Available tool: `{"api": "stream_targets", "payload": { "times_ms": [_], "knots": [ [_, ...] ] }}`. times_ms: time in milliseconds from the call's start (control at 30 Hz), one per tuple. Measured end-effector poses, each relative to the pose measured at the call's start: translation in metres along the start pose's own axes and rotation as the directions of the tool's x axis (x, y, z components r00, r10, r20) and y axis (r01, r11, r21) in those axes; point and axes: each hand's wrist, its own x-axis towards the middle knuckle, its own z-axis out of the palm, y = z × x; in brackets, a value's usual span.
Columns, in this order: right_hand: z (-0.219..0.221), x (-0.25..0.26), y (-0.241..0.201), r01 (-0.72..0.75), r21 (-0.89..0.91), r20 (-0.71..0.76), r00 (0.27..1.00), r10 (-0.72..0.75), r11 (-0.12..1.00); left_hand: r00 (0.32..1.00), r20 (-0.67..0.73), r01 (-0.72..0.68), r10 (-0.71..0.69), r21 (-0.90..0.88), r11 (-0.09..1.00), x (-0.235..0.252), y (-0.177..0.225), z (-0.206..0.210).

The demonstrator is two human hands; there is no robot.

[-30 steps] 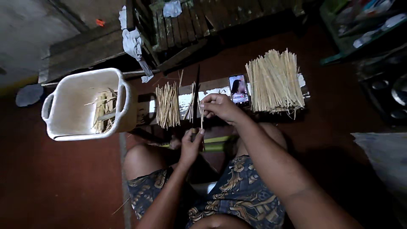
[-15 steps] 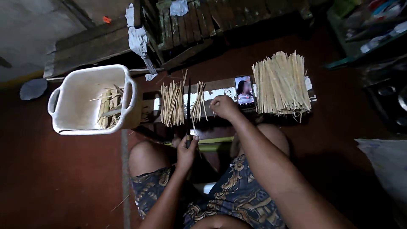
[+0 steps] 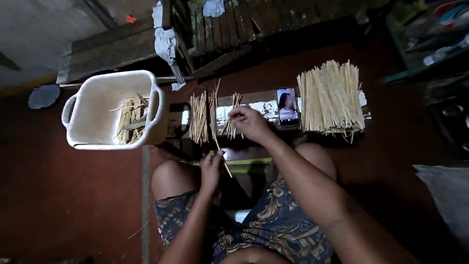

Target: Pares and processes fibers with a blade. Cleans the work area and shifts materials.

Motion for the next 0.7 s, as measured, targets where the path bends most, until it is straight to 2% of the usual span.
{"api": "stream_targets", "payload": {
  "times_ms": [67, 167, 267, 333, 433, 500, 600, 700],
  "knots": [
    [0.006, -0.019, -0.007, 0.150, -0.116, 0.138, 0.981, -0.134, 0.982, 0.997, 0.029, 0.080, -0.076, -0.169, 0.982, 0.008, 0.019, 0.001],
    [0.018, -0.049, -0.017, 0.308, -0.151, 0.279, 0.925, -0.258, 0.939, 0.979, 0.135, 0.187, -0.150, -0.336, 0.923, 0.018, 0.037, 0.003],
    [0.023, -0.063, -0.018, 0.456, -0.152, 0.233, 0.879, -0.417, 0.877, 0.957, 0.240, 0.235, -0.162, -0.317, 0.919, 0.020, 0.042, 0.012],
    [0.017, -0.064, -0.017, 0.506, -0.130, 0.176, 0.858, -0.482, 0.853, 0.940, 0.304, 0.253, -0.158, -0.305, 0.918, 0.020, 0.044, 0.020],
    [0.003, -0.060, -0.021, 0.508, -0.090, 0.064, 0.861, -0.504, 0.857, 0.934, 0.316, 0.270, -0.167, -0.317, 0.909, 0.021, 0.042, 0.030],
    [-0.009, -0.054, -0.025, 0.480, -0.056, -0.030, 0.875, -0.482, 0.875, 0.945, 0.290, 0.229, -0.149, -0.263, 0.937, 0.019, 0.042, 0.038],
    [-0.035, -0.041, -0.022, 0.357, -0.049, -0.142, 0.922, -0.361, 0.933, 0.966, 0.254, 0.068, -0.047, -0.074, 0.995, 0.013, 0.043, 0.045],
    [-0.054, -0.028, -0.009, 0.196, -0.011, -0.234, 0.953, -0.193, 0.980, 0.961, 0.267, -0.080, 0.072, 0.022, 0.997, 0.005, 0.044, 0.049]
  ]
}}
